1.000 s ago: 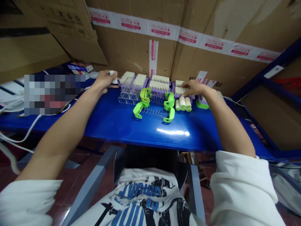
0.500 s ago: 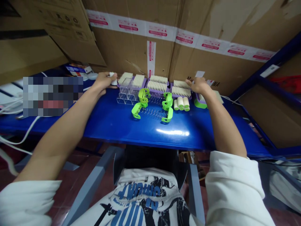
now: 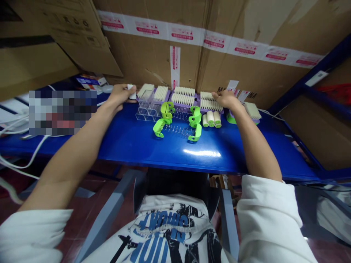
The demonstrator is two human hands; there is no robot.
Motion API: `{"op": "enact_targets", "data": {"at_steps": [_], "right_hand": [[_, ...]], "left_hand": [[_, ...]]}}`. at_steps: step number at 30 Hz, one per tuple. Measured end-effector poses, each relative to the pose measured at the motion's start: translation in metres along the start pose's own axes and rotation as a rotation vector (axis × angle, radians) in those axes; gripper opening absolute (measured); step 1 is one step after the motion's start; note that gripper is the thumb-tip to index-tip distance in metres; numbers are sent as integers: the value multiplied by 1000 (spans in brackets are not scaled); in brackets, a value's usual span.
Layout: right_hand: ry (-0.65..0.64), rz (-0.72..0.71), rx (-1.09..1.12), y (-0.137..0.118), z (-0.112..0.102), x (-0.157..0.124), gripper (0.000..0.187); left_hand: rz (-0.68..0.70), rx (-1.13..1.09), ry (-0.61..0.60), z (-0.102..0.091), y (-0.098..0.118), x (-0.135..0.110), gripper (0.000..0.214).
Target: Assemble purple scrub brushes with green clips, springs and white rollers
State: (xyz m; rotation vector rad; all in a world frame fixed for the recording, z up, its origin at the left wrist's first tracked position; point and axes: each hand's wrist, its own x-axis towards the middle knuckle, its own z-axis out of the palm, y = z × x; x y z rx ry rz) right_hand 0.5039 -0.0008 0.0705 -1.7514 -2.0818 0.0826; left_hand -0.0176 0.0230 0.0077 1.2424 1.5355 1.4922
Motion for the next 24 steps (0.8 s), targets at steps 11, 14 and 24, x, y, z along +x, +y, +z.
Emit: {"op": "enact_targets", "data": {"at_steps": [11, 14, 24], "right_hand": [[241, -137, -49, -77, -32, -62, 53], [213, -315, 51, -120, -32, -85, 69], [126, -708, 306, -170, -3, -135, 65]], "left_hand": [[354, -7, 191, -12, 45, -15, 10], [592, -171, -6, 8, 69, -56, 34], [550, -364, -607, 74, 73, -189, 76]]}}
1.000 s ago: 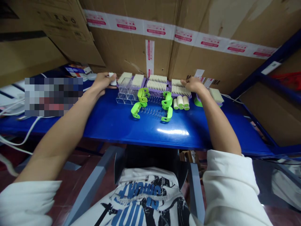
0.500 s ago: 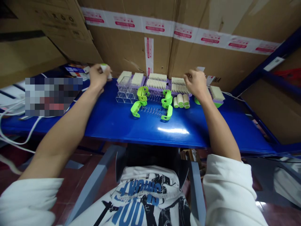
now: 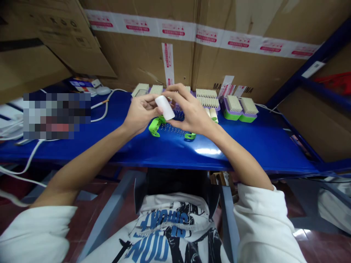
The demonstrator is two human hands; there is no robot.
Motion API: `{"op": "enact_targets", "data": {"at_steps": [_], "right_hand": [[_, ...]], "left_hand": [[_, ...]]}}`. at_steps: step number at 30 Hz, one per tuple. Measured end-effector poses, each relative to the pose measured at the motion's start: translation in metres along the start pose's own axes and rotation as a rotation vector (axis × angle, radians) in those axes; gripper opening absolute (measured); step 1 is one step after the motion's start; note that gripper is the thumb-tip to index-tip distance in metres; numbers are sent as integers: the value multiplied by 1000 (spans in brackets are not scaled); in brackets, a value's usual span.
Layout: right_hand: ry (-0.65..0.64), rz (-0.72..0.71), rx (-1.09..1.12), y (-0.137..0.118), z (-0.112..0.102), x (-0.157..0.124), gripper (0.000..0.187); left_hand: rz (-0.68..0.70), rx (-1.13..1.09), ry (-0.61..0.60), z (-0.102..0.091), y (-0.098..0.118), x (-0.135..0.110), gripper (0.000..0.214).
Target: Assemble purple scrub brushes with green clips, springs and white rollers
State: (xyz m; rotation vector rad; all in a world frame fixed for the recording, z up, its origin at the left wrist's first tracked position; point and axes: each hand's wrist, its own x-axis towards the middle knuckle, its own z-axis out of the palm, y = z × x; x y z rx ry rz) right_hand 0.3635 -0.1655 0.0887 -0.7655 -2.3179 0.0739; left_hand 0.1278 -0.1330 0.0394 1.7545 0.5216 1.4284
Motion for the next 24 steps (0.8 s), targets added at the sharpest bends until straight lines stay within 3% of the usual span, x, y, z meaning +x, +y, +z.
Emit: {"op": "enact_targets", "data": {"at_steps": [3, 5, 9, 14, 19, 24], "right_hand": [[28, 155, 88, 18, -37, -19, 83], [21, 291, 44, 39, -67, -33, 85], [-73, 445, -177, 85, -101, -60, 87], [-90, 488, -124, 118, -87, -74, 96], [-98, 449, -88, 129, -71, -75, 89], [-64, 476, -93, 136, -64, -80, 104]], "left_hand": [[-5, 84, 20, -8, 8, 6, 50], [-21, 129, 85, -14, 12, 12, 31], [-76, 143, 183, -22, 8, 20, 41], [-101, 156, 207, -27, -4, 22, 43], [-49, 143, 168, -29, -9, 21, 38], [-80, 142, 152, -25, -11, 20, 38]]}}
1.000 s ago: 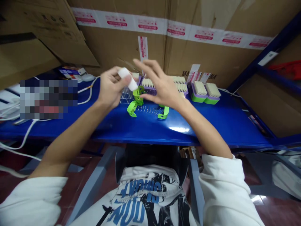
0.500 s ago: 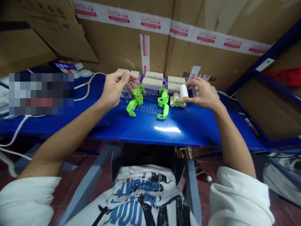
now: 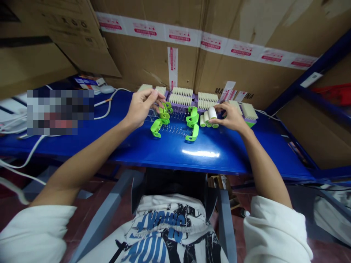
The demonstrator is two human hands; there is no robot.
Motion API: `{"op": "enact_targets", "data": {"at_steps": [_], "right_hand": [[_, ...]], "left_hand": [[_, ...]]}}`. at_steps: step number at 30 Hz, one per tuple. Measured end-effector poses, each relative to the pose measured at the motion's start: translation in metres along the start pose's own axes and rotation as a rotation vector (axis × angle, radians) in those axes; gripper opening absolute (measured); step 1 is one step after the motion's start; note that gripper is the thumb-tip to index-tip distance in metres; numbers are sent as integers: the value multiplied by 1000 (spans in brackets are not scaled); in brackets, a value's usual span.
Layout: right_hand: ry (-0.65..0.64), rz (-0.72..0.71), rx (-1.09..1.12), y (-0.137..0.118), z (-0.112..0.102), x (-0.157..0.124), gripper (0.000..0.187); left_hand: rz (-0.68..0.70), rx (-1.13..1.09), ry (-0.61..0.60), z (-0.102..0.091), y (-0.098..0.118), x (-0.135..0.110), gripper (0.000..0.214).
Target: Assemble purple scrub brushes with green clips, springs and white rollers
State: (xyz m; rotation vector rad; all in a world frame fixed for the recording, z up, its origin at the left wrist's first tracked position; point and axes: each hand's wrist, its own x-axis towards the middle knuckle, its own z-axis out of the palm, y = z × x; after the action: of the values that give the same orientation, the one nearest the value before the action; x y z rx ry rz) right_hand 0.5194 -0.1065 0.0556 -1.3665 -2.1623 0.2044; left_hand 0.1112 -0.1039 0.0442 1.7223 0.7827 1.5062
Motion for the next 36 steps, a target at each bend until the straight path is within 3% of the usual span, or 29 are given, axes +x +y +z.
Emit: {"op": "enact_targets", "data": {"at_steps": [5, 8, 11, 14, 21, 29, 36], "right_hand": [[-1, 27, 24, 13, -4, -6, 134], [-8, 30, 43, 21, -5, -10, 135], [-21, 1, 5, 24, 4, -14, 142], [-15, -34, -88, 21, 15, -16, 140], [-2, -9, -179, 21, 14, -28, 129], [25, -51, -124, 22, 18, -27, 92], [16, -12, -15, 19, 21, -30, 102]], "left_hand": [[113, 65, 88, -17, -4, 11, 42], [147, 120, 316, -46, -8, 28, 38], [15, 117, 549, -73, -6, 44, 44], [-135, 82, 661, -85, -1, 50, 51], [-200, 71, 607, -85, -5, 51, 47], [-155, 139, 554, -87, -22, 51, 40], [-189, 163, 542, -78, -18, 50, 41]]}}
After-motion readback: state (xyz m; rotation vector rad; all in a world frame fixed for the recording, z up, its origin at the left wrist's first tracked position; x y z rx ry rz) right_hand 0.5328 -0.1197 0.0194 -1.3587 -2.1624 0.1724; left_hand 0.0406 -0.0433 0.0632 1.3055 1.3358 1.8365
